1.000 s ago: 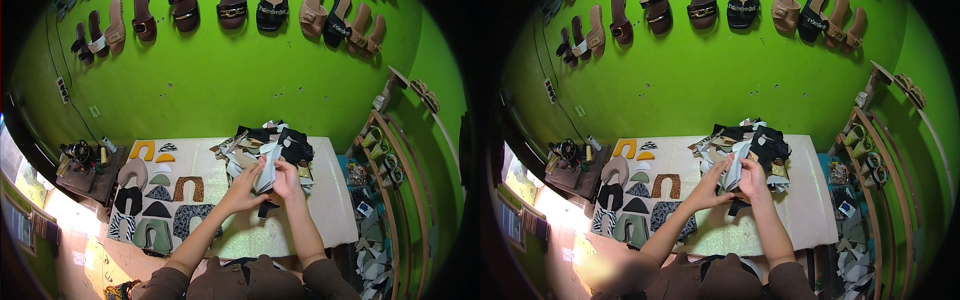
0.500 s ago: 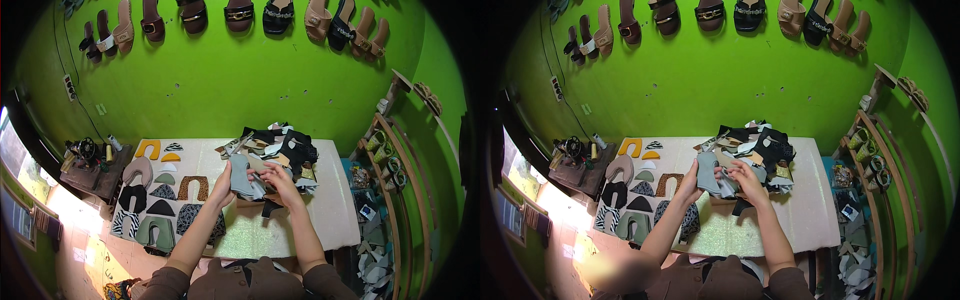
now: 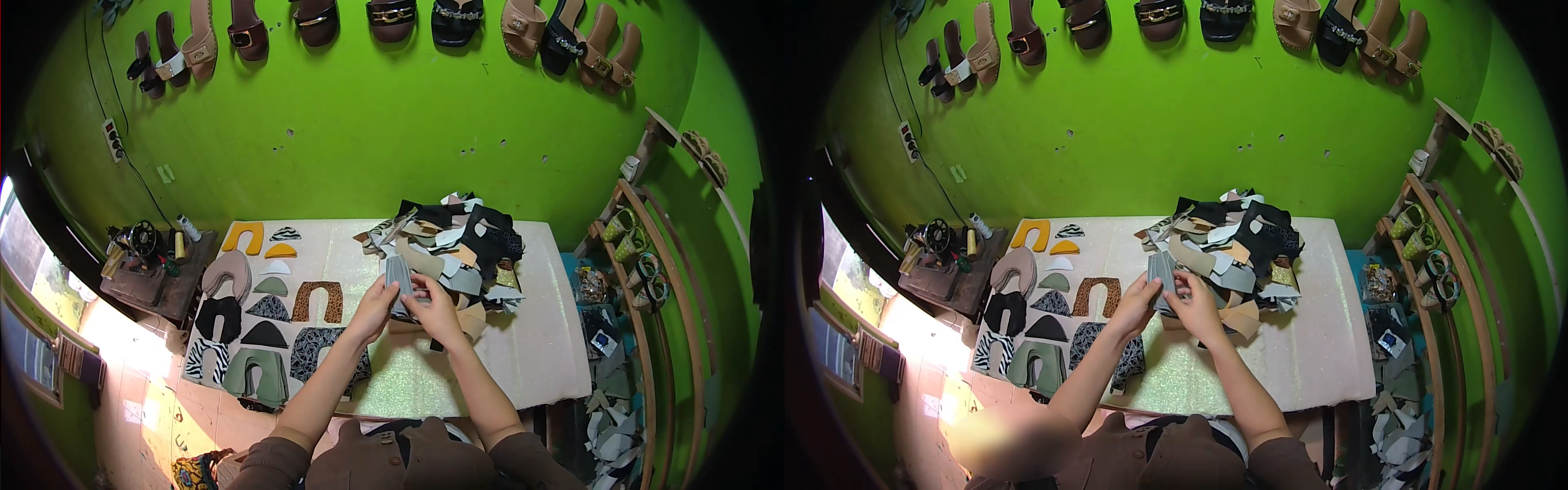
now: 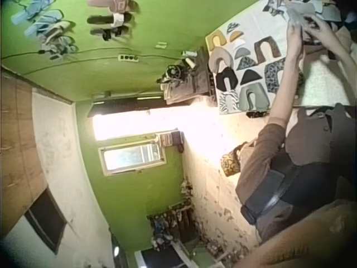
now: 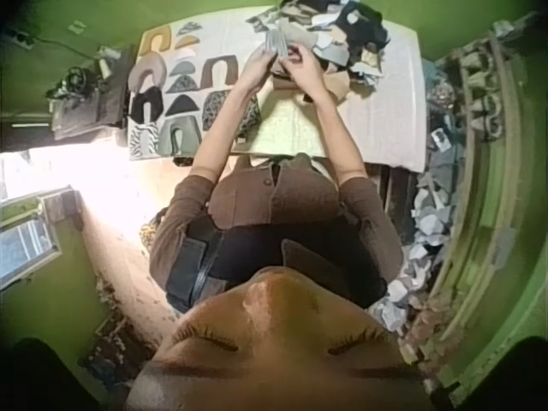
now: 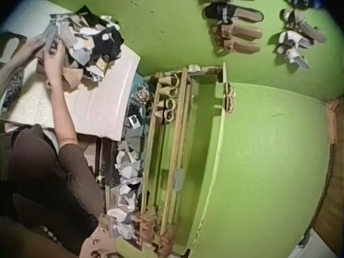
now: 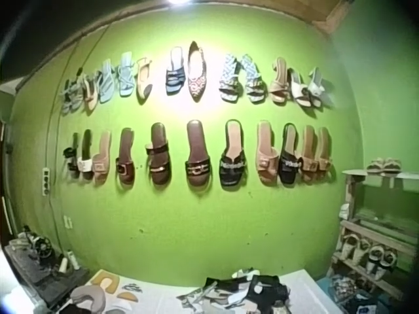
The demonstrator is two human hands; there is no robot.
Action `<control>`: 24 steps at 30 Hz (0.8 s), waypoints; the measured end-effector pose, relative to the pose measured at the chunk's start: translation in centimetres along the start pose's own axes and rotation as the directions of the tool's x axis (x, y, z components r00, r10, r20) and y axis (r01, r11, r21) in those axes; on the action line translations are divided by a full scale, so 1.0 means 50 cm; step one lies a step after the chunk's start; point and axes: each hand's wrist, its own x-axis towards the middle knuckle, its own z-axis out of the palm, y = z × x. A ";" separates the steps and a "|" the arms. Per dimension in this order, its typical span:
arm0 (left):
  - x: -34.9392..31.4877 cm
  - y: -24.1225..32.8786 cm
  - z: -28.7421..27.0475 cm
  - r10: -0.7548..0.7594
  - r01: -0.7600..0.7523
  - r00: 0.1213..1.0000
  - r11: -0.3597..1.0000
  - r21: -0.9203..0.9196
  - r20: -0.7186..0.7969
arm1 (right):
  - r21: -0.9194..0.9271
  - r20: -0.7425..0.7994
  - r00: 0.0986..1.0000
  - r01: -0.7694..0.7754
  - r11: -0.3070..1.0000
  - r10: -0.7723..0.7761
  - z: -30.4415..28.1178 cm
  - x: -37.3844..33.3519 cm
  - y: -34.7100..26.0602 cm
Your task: The recorder is sorting and organizing various patterned fabric pieces on a work table.
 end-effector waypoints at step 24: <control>-0.011 -0.013 0.000 -0.073 0.070 0.995 0.997 -0.040 -0.072 | -0.222 -0.051 0.994 0.082 0.972 -0.096 0.008 -0.007 0.009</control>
